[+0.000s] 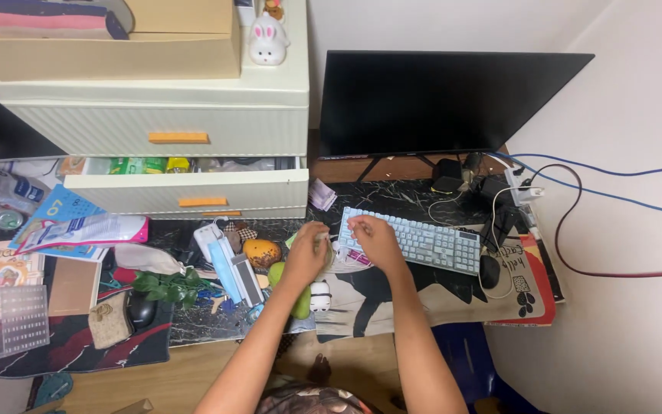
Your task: Organizing and tidying a cluttered desk by moving items into drawers and rearranging objects.
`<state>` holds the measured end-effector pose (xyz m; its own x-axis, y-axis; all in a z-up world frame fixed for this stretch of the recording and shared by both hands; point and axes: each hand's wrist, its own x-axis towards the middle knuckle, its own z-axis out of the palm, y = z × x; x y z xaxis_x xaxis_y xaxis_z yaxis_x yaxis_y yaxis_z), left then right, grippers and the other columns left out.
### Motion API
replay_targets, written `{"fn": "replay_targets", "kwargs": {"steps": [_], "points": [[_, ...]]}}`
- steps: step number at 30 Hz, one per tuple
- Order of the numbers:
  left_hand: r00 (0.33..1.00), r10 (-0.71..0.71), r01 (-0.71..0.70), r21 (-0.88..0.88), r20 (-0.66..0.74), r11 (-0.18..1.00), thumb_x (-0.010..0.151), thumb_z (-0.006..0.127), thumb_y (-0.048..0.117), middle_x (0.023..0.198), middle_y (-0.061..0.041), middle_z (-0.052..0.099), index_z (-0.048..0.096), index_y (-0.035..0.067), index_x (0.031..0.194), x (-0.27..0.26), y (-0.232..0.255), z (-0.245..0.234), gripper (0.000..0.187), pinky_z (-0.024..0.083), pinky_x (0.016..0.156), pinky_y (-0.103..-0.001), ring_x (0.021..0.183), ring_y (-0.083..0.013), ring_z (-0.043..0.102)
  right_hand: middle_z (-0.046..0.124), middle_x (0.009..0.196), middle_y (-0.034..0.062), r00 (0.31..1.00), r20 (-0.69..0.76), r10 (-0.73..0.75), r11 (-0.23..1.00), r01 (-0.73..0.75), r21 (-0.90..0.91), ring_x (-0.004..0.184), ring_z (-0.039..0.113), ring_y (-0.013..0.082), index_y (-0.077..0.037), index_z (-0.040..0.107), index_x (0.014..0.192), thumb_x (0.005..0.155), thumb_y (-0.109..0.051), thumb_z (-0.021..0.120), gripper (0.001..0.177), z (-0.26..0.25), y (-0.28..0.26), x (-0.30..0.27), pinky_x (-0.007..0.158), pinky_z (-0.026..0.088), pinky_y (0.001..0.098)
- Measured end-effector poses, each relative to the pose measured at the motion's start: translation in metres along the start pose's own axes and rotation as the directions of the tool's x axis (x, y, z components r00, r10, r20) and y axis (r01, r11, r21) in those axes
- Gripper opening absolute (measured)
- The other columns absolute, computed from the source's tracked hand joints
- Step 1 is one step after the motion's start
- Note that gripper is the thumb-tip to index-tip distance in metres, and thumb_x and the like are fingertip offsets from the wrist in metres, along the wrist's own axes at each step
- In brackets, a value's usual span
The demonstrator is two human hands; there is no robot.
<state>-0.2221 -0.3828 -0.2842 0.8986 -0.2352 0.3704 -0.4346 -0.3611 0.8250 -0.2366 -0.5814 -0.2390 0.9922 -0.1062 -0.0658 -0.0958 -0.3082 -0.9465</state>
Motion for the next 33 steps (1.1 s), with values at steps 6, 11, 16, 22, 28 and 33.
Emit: {"fn": "replay_targets", "kwargs": {"steps": [6,11,16,22,28,33], "points": [[0.971,-0.200,0.173,0.194,0.131,0.966,0.086,0.068,0.010,0.125,-0.012,0.064,0.069,0.008,0.113,-0.026,-0.001,-0.006,0.027,0.044,0.100,-0.050,0.120,-0.0337,0.061,0.079,0.098,0.0106,0.994,0.099,-0.039,0.998,0.043,-0.040,0.086,0.072,0.0127,0.004,0.073,0.110,0.099,-0.013,0.062,0.023,0.018,0.069,0.005,0.077,0.057,0.0259],[0.941,-0.322,0.277,0.317,0.099,0.907,0.086,0.074,0.015,0.131,-0.014,0.059,0.068,0.008,0.116,-0.048,-0.032,-0.018,0.031,0.041,0.105,-0.052,0.123,-0.0369,0.057,0.078,0.092,0.0140,0.984,0.180,0.013,0.985,0.018,-0.171,0.082,0.071,0.0156,0.001,0.076,0.109,0.095,-0.013,0.065,0.023,0.050,0.069,0.004,0.076,0.055,0.0290],[0.897,-0.429,0.359,0.385,0.110,0.850,0.079,0.081,0.017,0.143,-0.021,0.049,0.062,0.009,0.130,-0.067,-0.050,-0.021,0.056,0.040,0.111,-0.055,0.135,-0.0425,0.046,0.078,0.094,0.0165,0.966,0.257,0.030,0.981,0.020,-0.192,0.084,0.072,0.0215,-0.001,0.076,0.109,0.093,-0.016,0.066,0.024,0.080,0.093,0.010,0.078,0.056,0.0344],[0.734,-0.652,0.507,0.486,0.189,0.712,0.078,0.086,0.022,0.161,-0.017,0.026,0.045,0.011,0.145,-0.069,-0.044,-0.017,0.080,0.038,0.110,-0.064,0.150,-0.0391,0.027,0.078,0.097,0.0149,0.959,0.281,-0.020,0.969,0.088,-0.232,0.087,0.075,0.0221,-0.002,0.077,0.106,0.091,-0.018,0.067,0.024,0.099,0.089,0.005,0.080,0.057,0.0346],[0.781,-0.617,0.507,0.479,0.097,0.716,0.065,0.095,0.026,0.159,-0.022,0.025,0.037,0.006,0.150,-0.084,-0.072,0.001,0.105,0.039,0.116,-0.052,0.148,-0.0465,0.026,0.078,0.092,0.0154,0.948,0.319,-0.018,0.970,0.094,-0.225,0.083,0.074,0.0232,-0.002,0.077,0.103,0.090,-0.018,0.067,0.024,0.105,0.080,0.002,0.077,0.057,0.0357],[0.699,-0.704,0.546,0.541,0.127,0.640,0.059,0.102,0.028,0.160,-0.025,0.015,0.018,0.005,0.157,-0.078,-0.032,-0.004,0.131,0.034,0.116,-0.050,0.145,-0.0530,0.018,0.077,0.089,0.0158,0.936,0.353,0.004,0.961,0.093,-0.260,0.081,0.074,0.0237,-0.003,0.078,0.103,0.090,-0.019,0.066,0.024,0.107,0.079,0.004,0.077,0.056,0.0358]]}}
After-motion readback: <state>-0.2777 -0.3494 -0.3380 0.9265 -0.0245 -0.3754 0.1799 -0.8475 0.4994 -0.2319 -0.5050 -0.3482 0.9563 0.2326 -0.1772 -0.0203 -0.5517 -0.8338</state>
